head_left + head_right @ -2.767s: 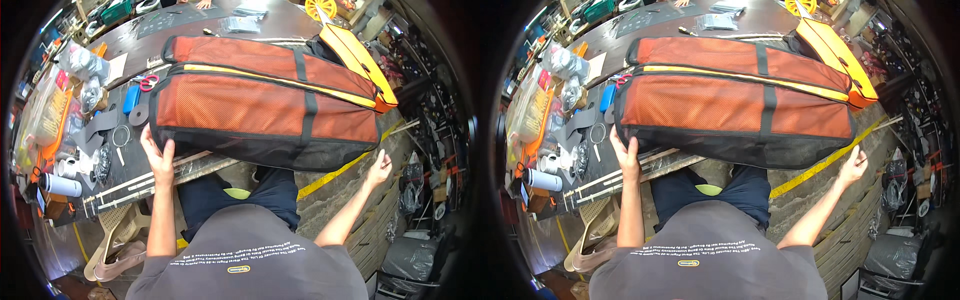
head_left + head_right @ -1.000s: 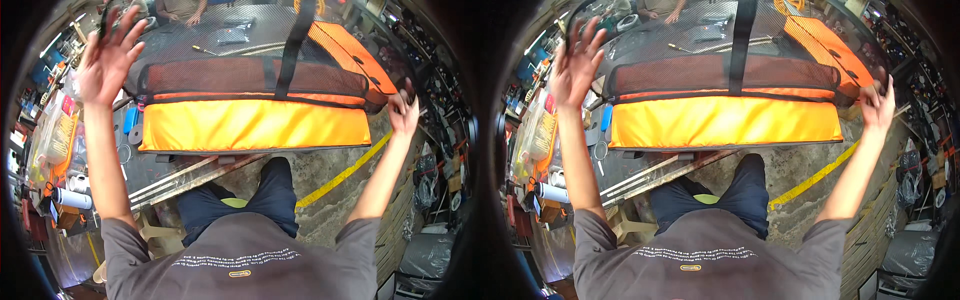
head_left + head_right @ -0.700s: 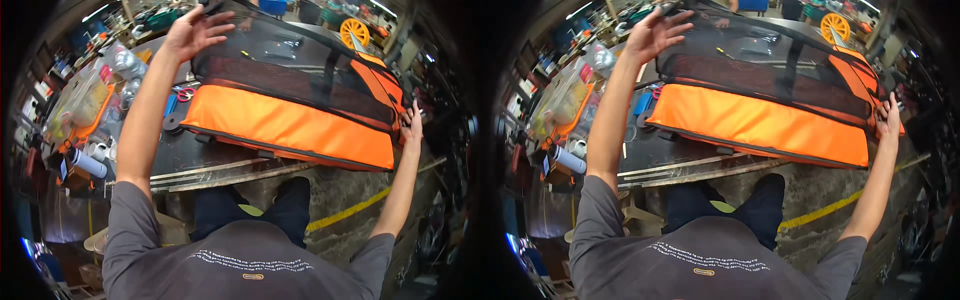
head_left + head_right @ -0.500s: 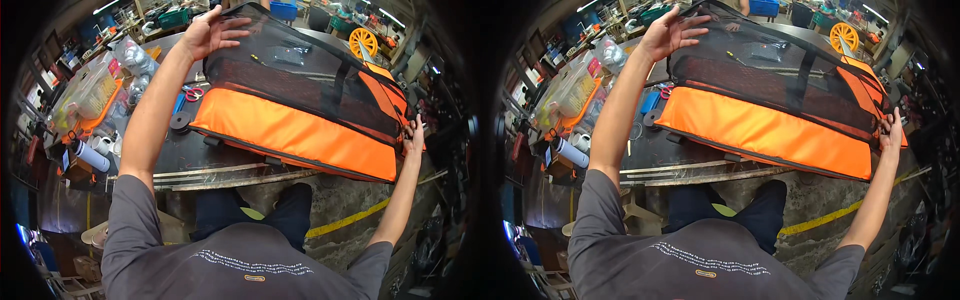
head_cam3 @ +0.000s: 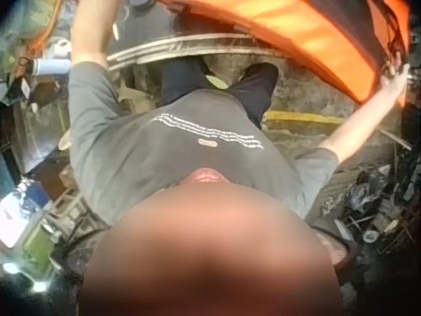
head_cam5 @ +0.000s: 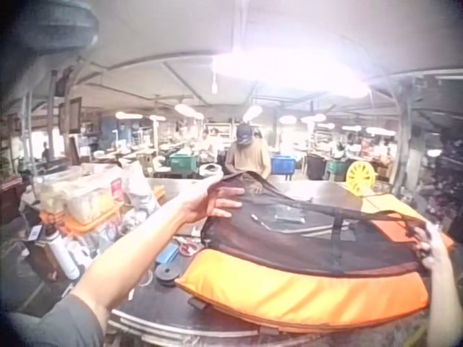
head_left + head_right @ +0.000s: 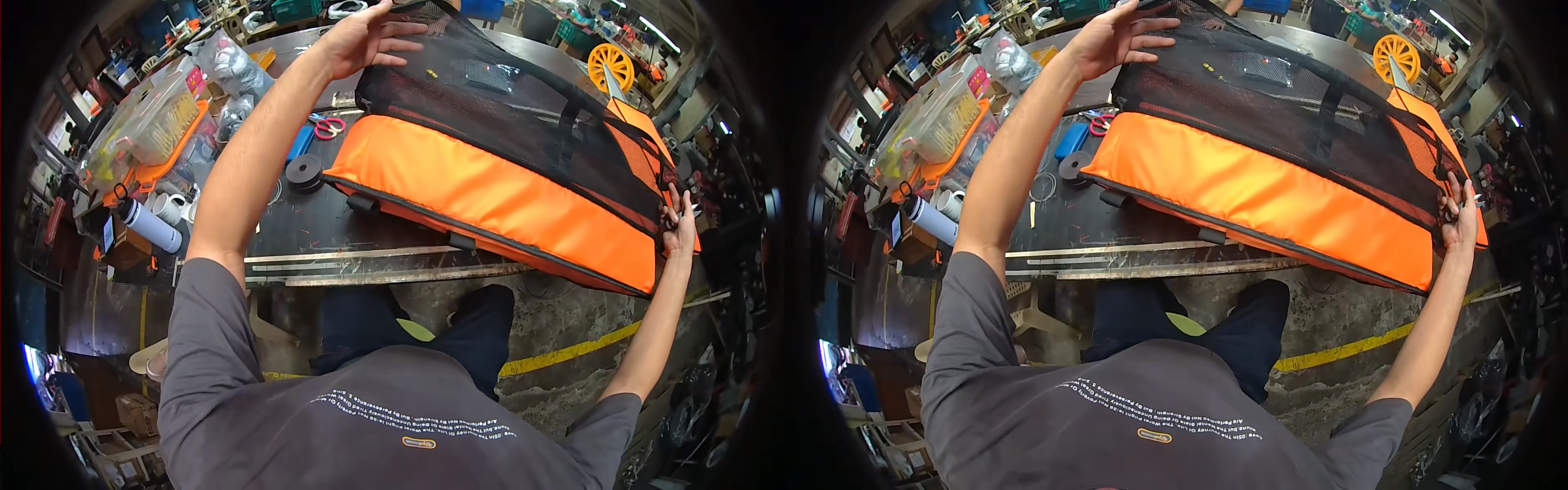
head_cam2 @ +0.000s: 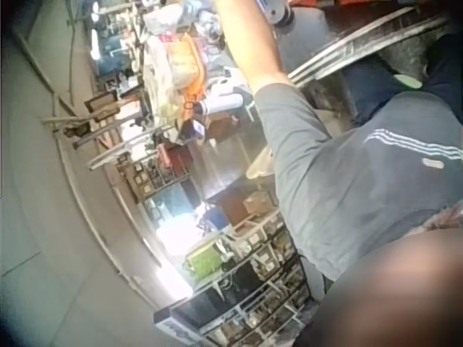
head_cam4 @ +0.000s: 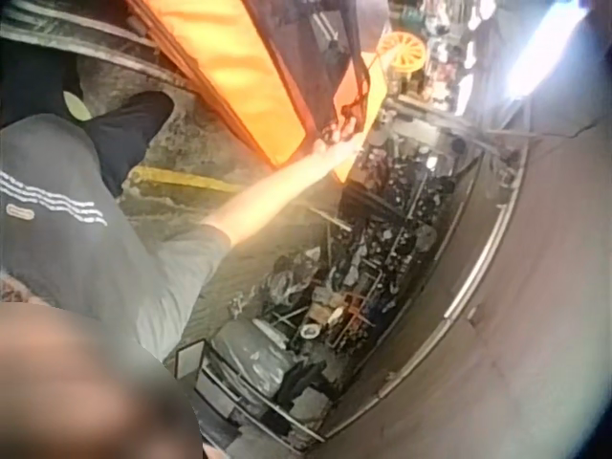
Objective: Finishing and inspecting an orange mesh bag by trimming threads and checking zippers.
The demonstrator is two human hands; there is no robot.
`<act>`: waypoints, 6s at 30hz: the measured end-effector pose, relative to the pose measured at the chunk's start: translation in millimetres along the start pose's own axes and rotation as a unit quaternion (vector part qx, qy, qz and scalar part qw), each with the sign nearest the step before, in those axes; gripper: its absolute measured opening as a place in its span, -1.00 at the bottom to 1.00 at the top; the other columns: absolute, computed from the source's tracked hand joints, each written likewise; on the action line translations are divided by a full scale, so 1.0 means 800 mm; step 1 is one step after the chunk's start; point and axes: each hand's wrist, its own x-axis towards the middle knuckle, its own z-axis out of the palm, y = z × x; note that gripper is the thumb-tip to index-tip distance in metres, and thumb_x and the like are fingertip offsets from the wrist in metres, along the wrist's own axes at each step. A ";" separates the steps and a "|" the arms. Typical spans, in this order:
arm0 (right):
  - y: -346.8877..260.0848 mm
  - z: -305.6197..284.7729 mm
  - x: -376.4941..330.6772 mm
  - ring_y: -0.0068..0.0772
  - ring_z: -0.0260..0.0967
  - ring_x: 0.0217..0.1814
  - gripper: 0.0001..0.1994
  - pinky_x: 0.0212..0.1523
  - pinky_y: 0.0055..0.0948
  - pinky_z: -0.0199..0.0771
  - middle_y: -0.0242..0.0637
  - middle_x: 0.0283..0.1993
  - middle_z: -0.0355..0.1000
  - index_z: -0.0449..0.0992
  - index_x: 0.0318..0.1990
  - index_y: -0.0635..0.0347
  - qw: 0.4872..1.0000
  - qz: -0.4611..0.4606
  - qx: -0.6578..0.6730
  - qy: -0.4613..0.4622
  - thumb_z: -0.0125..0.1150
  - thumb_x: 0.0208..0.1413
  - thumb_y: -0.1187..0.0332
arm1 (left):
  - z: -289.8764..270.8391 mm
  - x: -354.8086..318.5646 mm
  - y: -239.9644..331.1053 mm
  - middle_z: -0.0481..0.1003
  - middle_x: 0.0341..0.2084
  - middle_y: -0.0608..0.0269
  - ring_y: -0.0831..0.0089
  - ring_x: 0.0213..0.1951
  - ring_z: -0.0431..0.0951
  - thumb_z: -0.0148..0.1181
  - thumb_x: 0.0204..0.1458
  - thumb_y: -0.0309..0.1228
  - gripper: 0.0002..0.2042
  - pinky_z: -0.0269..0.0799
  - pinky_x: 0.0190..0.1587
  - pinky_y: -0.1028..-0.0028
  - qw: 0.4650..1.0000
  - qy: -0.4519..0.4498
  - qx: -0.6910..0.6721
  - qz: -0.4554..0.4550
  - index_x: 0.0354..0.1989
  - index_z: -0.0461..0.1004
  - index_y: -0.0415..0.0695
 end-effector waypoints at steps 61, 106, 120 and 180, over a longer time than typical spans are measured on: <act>0.201 0.019 -0.069 -0.55 0.54 -0.04 -0.78 0.08 -0.47 0.58 -0.35 0.00 0.67 0.75 0.11 0.27 0.882 -0.340 -0.316 0.082 0.45 0.42 0.39 | -0.038 -0.260 -0.249 0.68 -0.03 0.32 0.61 -0.03 0.62 0.33 0.45 -0.43 -0.77 0.56 0.09 0.53 0.810 0.494 0.182 0.259 0.19 0.65 -0.19; 0.218 0.330 -0.119 -0.61 0.43 -0.37 -0.63 -0.26 -0.46 0.52 -0.40 -0.33 0.61 0.68 -0.25 0.23 0.814 -0.326 -0.473 -0.086 0.62 0.27 0.07 | 0.155 -0.207 -0.213 0.65 -0.50 0.34 0.74 -0.49 0.53 0.50 0.16 -0.60 -0.83 0.45 -0.41 0.62 0.829 0.512 0.111 0.195 -0.14 0.63 -0.34; 0.198 0.383 -0.260 -0.31 0.49 -0.10 -0.65 0.02 -0.27 0.57 -0.19 -0.09 0.51 0.42 0.21 0.24 0.823 -0.339 -0.386 -0.243 0.36 0.39 0.38 | 0.156 -0.216 -0.241 0.52 -0.42 0.53 0.81 -0.42 0.42 0.41 0.27 -0.61 -0.94 0.39 -0.33 0.67 0.824 0.498 0.047 0.266 -0.24 0.62 -0.25; 0.304 0.249 -0.309 -0.71 0.14 -0.37 -0.64 -0.36 -0.53 0.22 -0.58 -0.45 0.34 0.54 -0.35 0.25 0.929 -0.106 -0.336 -0.109 0.49 0.43 0.22 | 0.075 -0.302 -0.244 0.52 -0.40 0.37 0.26 -0.42 0.48 0.45 0.13 -0.50 -0.86 0.26 -0.23 0.25 0.564 0.437 0.648 0.266 -0.24 0.58 -0.05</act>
